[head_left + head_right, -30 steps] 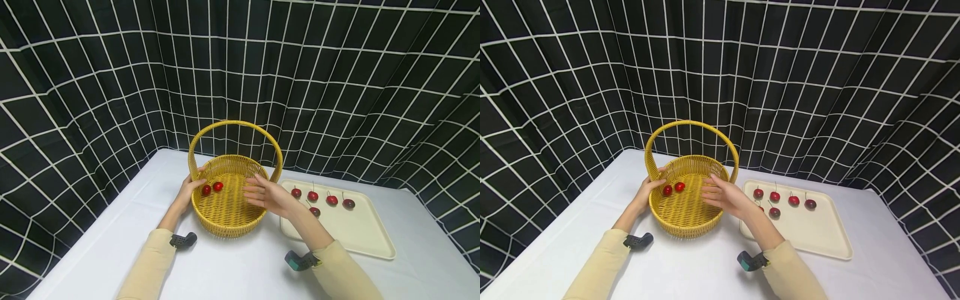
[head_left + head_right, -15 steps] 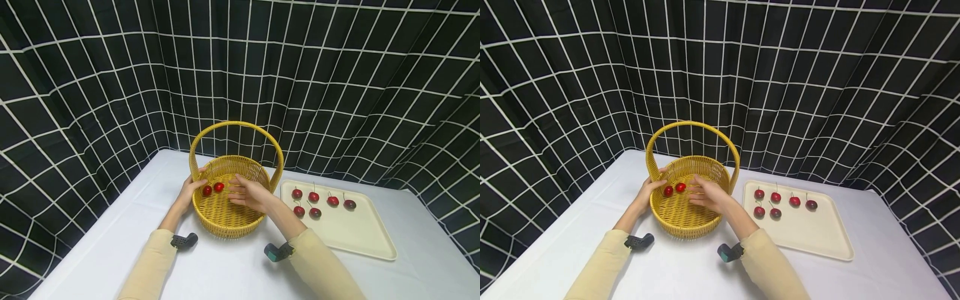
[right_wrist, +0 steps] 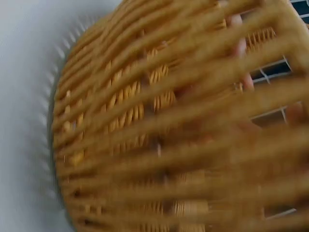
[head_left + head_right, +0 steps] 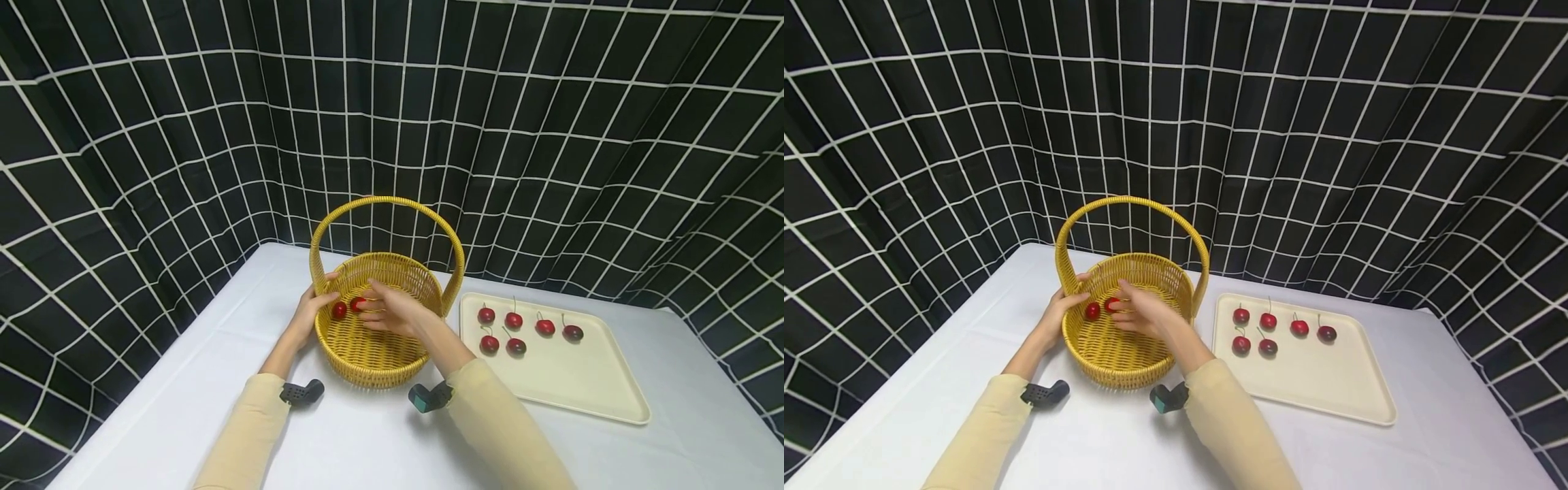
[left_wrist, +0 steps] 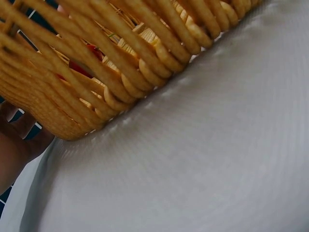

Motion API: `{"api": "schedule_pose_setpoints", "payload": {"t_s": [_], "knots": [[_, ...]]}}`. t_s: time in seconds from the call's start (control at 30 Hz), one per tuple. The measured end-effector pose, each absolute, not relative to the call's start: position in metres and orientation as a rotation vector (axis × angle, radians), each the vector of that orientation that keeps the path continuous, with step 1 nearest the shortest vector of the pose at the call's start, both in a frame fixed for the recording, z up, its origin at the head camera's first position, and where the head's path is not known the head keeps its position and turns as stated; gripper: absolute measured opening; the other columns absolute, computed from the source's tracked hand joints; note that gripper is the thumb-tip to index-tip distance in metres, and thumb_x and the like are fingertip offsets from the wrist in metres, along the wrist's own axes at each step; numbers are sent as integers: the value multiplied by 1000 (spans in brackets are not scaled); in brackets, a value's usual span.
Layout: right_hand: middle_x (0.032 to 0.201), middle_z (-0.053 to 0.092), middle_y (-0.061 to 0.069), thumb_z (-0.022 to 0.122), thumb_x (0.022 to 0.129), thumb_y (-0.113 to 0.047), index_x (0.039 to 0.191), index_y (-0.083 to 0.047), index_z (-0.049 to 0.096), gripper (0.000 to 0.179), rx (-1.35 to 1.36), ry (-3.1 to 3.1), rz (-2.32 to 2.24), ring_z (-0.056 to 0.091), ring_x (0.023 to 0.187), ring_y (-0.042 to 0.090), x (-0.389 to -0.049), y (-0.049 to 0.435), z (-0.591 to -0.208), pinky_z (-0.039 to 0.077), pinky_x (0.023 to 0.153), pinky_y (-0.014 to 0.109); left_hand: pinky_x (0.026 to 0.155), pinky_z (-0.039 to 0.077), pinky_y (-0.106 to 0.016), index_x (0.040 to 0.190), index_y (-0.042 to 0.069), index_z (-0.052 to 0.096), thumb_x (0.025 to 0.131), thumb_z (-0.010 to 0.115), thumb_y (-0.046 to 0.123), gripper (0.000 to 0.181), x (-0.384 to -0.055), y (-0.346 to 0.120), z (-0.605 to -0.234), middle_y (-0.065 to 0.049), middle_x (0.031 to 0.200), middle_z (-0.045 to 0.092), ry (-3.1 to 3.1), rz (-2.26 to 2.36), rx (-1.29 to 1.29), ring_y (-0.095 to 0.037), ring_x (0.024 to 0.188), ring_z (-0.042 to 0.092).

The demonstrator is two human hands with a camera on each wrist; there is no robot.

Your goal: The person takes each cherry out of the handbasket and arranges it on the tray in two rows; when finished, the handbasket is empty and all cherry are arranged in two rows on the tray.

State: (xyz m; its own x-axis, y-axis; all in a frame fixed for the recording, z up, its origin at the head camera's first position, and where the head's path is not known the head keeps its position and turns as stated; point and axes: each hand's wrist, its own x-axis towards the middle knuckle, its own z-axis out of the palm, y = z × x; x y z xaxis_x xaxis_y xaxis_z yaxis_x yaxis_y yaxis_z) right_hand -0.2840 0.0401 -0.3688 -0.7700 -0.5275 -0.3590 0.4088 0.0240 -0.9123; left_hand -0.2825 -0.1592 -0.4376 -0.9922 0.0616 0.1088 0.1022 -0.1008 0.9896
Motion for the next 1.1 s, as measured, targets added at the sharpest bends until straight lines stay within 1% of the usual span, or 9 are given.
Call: {"api": "schedule_pose_setpoints", "payload": {"t_s": [0.27, 0.5, 0.63, 0.9, 0.97, 1.1], "knots": [[142, 37, 27, 34, 103, -39, 142, 8, 31, 61, -79, 1688, -1776, 40, 127, 41, -282, 22, -370, 38, 102, 46, 108, 28, -44, 142, 7, 38, 93, 51, 11, 50, -283, -159, -437, -17, 146, 36, -2088, -2299, -195, -33, 130, 37], [142, 37, 26, 37, 103, -40, 144, 7, 30, 63, -21, 1696, -1788, 41, 126, 41, -286, 13, -375, 40, 100, 45, 110, 24, -41, 141, 7, 40, 93, 52, 11, 49, -283, -160, -437, -16, 147, 35, -2105, -2275, -177, -30, 132, 35], [143, 37, 26, 36, 102, -41, 144, 6, 30, 63, -12, 1718, -1770, 41, 126, 42, -287, 9, -378, 41, 99, 47, 110, 23, -41, 141, 7, 40, 94, 52, 10, 49, -283, -159, -437, -15, 148, 35, -2100, -2279, -169, -30, 133, 34], [142, 37, 26, 39, 102, -40, 144, 5, 31, 63, -17, 1792, -1717, 45, 122, 43, -285, 3, -379, 43, 97, 47, 110, 23, -42, 141, 7, 40, 93, 51, 12, 50, -281, -159, -434, -15, 148, 35, -2105, -2280, -147, -30, 133, 33], [142, 37, 27, 39, 102, -41, 144, 5, 31, 63, -6, 1800, -1706, 48, 119, 42, -285, 1, -379, 44, 97, 45, 110, 23, -43, 142, 8, 39, 93, 51, 12, 51, -281, -159, -434, -15, 147, 35, -2111, -2278, -141, -29, 133, 33], [139, 37, 31, 39, 102, -38, 143, 9, 28, 63, 3, 1762, -1744, 51, 115, 42, -283, -2, -378, 46, 94, 41, 110, 23, -43, 142, 8, 39, 92, 51, 12, 51, -281, -158, -434, -16, 146, 36, -2108, -2276, -154, -29, 133, 34]]}}
